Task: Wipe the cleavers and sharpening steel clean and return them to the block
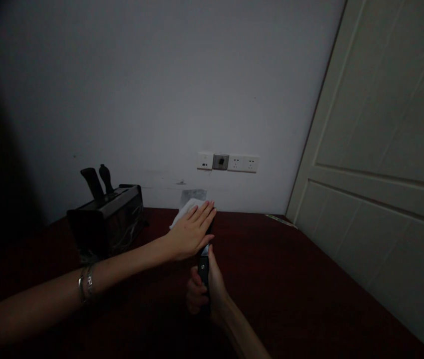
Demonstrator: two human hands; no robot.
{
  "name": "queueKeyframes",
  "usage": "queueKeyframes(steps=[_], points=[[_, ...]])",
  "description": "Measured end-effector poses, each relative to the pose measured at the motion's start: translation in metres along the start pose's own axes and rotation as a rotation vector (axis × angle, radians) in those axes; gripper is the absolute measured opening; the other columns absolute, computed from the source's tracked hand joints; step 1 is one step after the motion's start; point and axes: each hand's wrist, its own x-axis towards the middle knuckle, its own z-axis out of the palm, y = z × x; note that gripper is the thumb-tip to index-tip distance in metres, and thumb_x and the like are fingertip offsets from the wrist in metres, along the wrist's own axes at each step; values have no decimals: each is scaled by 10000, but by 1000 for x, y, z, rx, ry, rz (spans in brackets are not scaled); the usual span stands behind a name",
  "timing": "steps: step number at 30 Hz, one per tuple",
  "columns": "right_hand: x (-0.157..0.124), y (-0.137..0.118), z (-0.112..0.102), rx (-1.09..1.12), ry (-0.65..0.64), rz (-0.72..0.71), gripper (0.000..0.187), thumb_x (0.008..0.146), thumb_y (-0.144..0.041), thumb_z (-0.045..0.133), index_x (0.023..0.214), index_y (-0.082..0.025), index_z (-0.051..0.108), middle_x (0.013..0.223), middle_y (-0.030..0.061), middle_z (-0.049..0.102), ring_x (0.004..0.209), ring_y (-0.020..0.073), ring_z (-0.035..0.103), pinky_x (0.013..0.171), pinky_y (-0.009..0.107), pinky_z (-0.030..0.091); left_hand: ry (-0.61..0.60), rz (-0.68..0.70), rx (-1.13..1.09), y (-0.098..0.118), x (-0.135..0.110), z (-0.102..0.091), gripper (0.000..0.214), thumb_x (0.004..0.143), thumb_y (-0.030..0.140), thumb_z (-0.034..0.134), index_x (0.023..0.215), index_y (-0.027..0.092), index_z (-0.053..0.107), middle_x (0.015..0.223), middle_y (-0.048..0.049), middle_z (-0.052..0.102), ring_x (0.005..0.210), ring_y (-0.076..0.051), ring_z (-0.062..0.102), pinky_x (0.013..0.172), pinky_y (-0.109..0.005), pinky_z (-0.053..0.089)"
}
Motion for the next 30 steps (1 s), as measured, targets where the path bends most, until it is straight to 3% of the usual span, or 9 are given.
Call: queueKeyframes(steps=[4,8,11,14,18,22,27,30], points=[[0,-2,2,-31,57,51,805,729,-770,-2,402,-173,428,281,-56,280,206,58,198,262,199,262,-11,-9,-145,9,-9,-5,612,911,413,285,1399,71,145,1481,-124,107,1364,-221,2,1091,-387,186],[-1,-6,3,2,52,46,819,733,-754,-44,401,-173,429,287,-58,273,211,54,184,258,194,252,35,-32,-344,-4,-9,-11,552,938,324,209,1413,98,42,1469,-105,192,1362,-151,100,1067,-343,287],[-1,-8,3,4,20,37,825,725,-761,-47,406,-171,433,290,-61,270,207,52,180,260,197,258,106,37,-323,-13,-10,-10,475,928,297,285,1373,141,228,1438,-99,269,1335,-181,194,1053,-382,314],[-2,-9,4,2,23,44,823,732,-755,-46,401,-171,431,287,-58,274,205,52,188,258,196,263,183,28,-184,-14,-14,-5,371,884,349,422,1186,145,488,1330,-139,391,1243,-275,329,990,-462,362],[-4,-13,3,4,75,67,807,742,-753,-20,391,-173,418,285,-59,267,207,55,201,255,196,269,204,4,-141,-16,-17,-1,317,876,316,452,1114,125,536,1131,-136,518,1073,-260,475,878,-439,448],[-8,-20,5,-7,97,80,799,748,-753,6,403,-172,432,294,-62,275,212,54,204,255,199,284,161,174,-303,-26,-22,-4,355,844,107,434,1194,144,482,1225,-121,483,1173,-236,415,945,-416,418],[-15,-29,10,-21,62,81,802,761,-738,1,428,-167,455,317,-65,273,225,50,196,269,195,290,102,312,-544,-37,-29,-18,454,791,15,394,1201,189,481,1314,-93,440,1259,-202,332,1018,-418,356],[-17,-30,13,-31,64,99,798,764,-736,7,421,-166,448,321,-63,272,229,50,192,272,195,287,27,363,-571,-38,-35,-24,554,733,-31,382,1226,208,468,1322,-68,441,1275,-198,300,1037,-428,327]])
